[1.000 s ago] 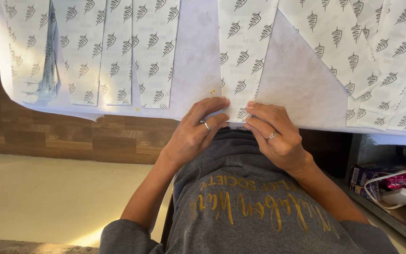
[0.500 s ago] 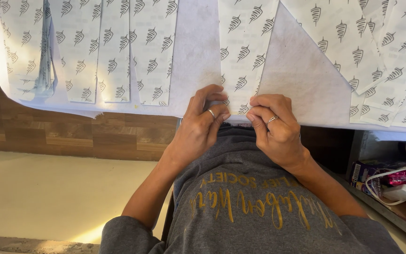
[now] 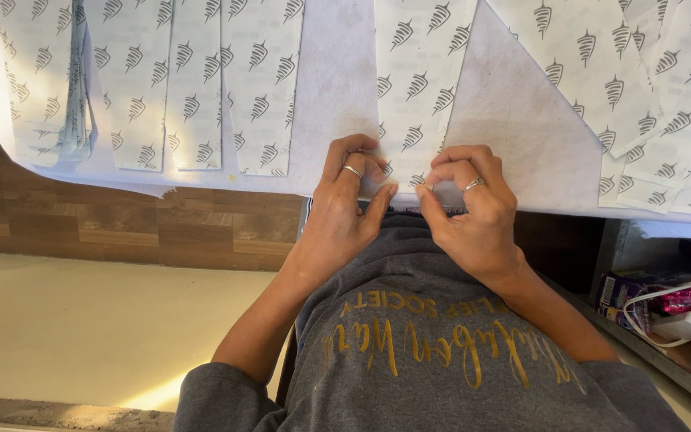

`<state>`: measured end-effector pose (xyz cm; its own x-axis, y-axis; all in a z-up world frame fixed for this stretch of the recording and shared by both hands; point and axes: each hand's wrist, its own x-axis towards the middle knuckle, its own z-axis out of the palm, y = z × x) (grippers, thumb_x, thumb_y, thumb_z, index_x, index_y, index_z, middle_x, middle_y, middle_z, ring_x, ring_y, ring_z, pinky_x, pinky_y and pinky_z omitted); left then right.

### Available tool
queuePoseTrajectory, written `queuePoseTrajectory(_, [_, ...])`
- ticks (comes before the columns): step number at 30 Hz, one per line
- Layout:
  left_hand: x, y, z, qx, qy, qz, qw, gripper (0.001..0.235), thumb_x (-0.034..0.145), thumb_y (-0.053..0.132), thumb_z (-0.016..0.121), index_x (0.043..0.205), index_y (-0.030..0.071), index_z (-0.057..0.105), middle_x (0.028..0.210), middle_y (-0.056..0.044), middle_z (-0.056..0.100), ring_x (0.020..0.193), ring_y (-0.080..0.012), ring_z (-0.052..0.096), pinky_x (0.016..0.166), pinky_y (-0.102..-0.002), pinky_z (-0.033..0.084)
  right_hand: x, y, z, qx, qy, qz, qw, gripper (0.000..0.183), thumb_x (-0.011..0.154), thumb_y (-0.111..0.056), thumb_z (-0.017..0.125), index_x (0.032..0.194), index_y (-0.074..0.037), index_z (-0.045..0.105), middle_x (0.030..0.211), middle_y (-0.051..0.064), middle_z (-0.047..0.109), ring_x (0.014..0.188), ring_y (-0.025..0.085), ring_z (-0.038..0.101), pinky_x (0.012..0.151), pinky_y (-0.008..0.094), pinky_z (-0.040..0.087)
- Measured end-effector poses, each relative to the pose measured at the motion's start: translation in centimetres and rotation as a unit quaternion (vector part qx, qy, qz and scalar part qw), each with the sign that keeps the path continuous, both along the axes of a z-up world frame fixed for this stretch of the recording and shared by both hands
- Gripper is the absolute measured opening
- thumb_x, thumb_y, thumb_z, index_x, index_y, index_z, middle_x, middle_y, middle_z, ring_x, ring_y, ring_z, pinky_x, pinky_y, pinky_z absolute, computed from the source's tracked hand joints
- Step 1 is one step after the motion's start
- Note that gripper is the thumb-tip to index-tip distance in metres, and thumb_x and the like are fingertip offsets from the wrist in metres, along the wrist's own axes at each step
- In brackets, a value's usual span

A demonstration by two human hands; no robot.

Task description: Aligning printed paper sheets in an overlapping stack and applying glue to the edges using a squeeze bottle.

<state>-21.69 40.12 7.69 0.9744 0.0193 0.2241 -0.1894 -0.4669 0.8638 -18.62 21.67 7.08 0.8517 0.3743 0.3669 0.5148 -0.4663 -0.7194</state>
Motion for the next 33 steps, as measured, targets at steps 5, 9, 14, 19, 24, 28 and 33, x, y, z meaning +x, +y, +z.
queuePoseTrajectory(5, [0.2,0.3,0.3,-0.013,-0.006,0.004,1.000,0.018,0.086,-0.007,0.074,0.093,-0.006,0.057,0.112,-0.020,0.055,0.099,-0.0446,0.071,0.091,-0.052,0.058,0.4,0.6,-0.1,-0.034,-0.022,0.003,0.999,0.014,0.094,0.000,0.078,0.092,-0.001,0.064,0.102,0.010,0.058,0.101,0.032,0.060,0.090,0.041,0.043])
queuePoseTrajectory(9, [-0.2,0.6,-0.9,-0.033,-0.006,0.003,0.999,0.018,0.090,-0.011,0.068,0.099,-0.001,0.055,0.112,-0.016,0.054,0.101,-0.0408,0.072,0.095,-0.050,0.057,0.2,-0.3,0.0,-0.048,0.012,0.022,0.999,0.010,0.098,0.004,0.070,0.092,-0.001,0.064,0.103,0.010,0.060,0.102,0.030,0.061,0.093,0.040,0.042])
queuePoseTrajectory(14, [-0.6,-1.2,-0.6,0.024,-0.014,0.035,0.999,0.024,0.092,0.005,0.069,0.107,0.000,0.051,0.122,-0.020,0.050,0.108,-0.0440,0.066,0.098,-0.053,0.053,0.0,-0.3,-0.2,-0.049,0.004,0.017,0.999,0.008,0.099,0.004,0.069,0.093,-0.001,0.065,0.104,0.010,0.060,0.105,0.032,0.062,0.095,0.040,0.043])
queuePoseTrajectory(19, [-0.8,-1.6,-1.6,0.051,-0.021,0.057,0.997,0.036,0.093,0.015,0.076,0.110,0.001,0.048,0.123,-0.019,0.048,0.114,-0.0426,0.062,0.101,-0.050,0.048,-0.1,-0.7,-0.7,-0.033,0.012,0.017,0.999,0.008,0.098,0.006,0.069,0.098,0.000,0.065,0.106,0.011,0.061,0.106,0.033,0.063,0.098,0.040,0.043])
queuePoseTrajectory(24, [-0.6,0.5,-1.9,-0.034,-0.052,0.043,0.997,0.027,0.091,-0.019,0.055,0.110,0.002,0.054,0.113,-0.016,0.054,0.115,-0.0473,0.061,0.101,-0.053,0.049,0.0,-0.8,-0.2,-0.030,0.030,0.021,0.999,0.009,0.099,0.007,0.067,0.096,0.000,0.064,0.106,0.012,0.062,0.106,0.033,0.063,0.097,0.043,0.046])
queuePoseTrajectory(28, [0.6,6.1,-1.8,0.086,-0.123,0.104,0.983,0.027,0.092,-0.017,0.054,0.113,0.000,0.058,0.113,-0.019,0.058,0.116,-0.0455,0.058,0.099,-0.051,0.048,0.4,-0.3,-0.1,-0.016,-0.022,0.006,1.000,0.016,0.092,0.014,0.074,0.098,0.000,0.068,0.107,0.012,0.065,0.106,0.033,0.067,0.098,0.040,0.047])
queuePoseTrajectory(33, [1.9,8.9,-1.5,0.310,0.006,0.245,0.919,0.042,0.091,0.011,0.083,0.120,-0.001,0.055,0.114,-0.015,0.055,0.108,-0.0366,0.051,0.083,-0.048,0.053,1.3,2.1,-0.8,-0.067,-0.151,0.076,0.983,0.025,0.094,-0.004,0.075,0.118,-0.005,0.075,0.131,0.016,0.061,0.124,0.040,0.054,0.101,0.050,0.036])
